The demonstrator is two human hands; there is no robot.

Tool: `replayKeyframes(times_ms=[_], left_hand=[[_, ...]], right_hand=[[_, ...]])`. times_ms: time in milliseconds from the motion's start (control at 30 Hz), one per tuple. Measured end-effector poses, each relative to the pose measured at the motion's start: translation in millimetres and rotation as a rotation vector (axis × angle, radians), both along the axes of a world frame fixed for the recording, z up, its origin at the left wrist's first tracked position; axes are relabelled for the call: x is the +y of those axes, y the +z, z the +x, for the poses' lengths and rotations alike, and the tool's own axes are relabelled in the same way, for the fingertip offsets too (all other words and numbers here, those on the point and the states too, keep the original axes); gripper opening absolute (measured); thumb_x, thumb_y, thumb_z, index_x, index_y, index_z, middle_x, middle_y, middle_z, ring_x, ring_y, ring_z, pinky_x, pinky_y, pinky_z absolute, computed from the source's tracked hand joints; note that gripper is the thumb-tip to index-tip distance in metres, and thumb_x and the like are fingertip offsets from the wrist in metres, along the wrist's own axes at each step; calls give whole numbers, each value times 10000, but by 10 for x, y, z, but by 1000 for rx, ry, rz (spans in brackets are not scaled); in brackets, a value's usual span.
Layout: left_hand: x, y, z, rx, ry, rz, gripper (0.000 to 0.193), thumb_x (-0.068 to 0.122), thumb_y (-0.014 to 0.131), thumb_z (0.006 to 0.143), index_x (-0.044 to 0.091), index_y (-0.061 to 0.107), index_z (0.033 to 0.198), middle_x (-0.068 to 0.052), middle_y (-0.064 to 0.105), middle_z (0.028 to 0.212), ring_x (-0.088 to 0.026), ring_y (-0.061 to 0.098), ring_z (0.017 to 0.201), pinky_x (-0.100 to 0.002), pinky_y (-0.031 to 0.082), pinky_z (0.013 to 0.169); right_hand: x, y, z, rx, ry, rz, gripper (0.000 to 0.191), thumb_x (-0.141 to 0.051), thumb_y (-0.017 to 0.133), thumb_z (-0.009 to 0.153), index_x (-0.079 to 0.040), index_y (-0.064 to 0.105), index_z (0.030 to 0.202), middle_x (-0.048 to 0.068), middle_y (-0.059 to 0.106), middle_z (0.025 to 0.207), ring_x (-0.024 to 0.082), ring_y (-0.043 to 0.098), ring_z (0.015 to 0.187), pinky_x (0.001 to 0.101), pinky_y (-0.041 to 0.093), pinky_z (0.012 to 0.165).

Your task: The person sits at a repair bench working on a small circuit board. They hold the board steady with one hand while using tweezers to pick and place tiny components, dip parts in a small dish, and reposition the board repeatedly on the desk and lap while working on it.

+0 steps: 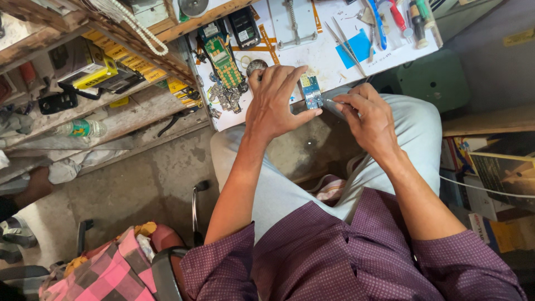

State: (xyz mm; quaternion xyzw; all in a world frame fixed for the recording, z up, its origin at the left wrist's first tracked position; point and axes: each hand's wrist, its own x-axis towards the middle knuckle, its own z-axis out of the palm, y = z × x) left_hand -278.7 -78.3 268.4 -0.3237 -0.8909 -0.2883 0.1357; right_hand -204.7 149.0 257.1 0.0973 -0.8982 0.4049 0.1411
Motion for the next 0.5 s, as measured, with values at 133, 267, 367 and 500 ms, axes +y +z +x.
replayKeyframes(times_ms=[133, 267, 367, 500], left_hand=[[1, -4, 4, 1, 3, -6, 877, 564, 882, 704, 84, 590, 1377, -70, 603, 1255, -281, 517, 1223, -499, 267, 1112], [0, -11, 6, -8, 1, -8, 882, 573, 879, 705, 83, 591, 1379, -69, 603, 1252, -282, 515, 1223, -503, 262, 1111], [4, -16, 1, -6, 3, -6, 883, 583, 875, 709, 83, 591, 1380, -71, 602, 1252, -283, 512, 1223, -504, 261, 1110], [-1, -17, -4, -2, 2, -9, 879, 588, 872, 716, 87, 592, 1381, -68, 604, 1256, -280, 514, 1227, -502, 263, 1112]], right_hand=[[-27, 2, -6, 21, 19, -23, 195, 7, 746, 935, -34, 738, 1126, 121, 638, 1005, 255, 620, 788, 357, 489, 677], [-34, -3, -13, 38, 35, -5, 191, 2, 750, 941, -36, 738, 1127, 119, 643, 1002, 267, 628, 811, 363, 489, 691], [-26, -3, -13, 35, 33, 1, 194, 0, 751, 937, -36, 738, 1128, 127, 652, 1024, 273, 630, 808, 366, 492, 688], [-16, 8, -15, 7, 22, 1, 185, -5, 750, 931, -34, 735, 1113, 132, 666, 1051, 266, 638, 794, 357, 499, 672]])
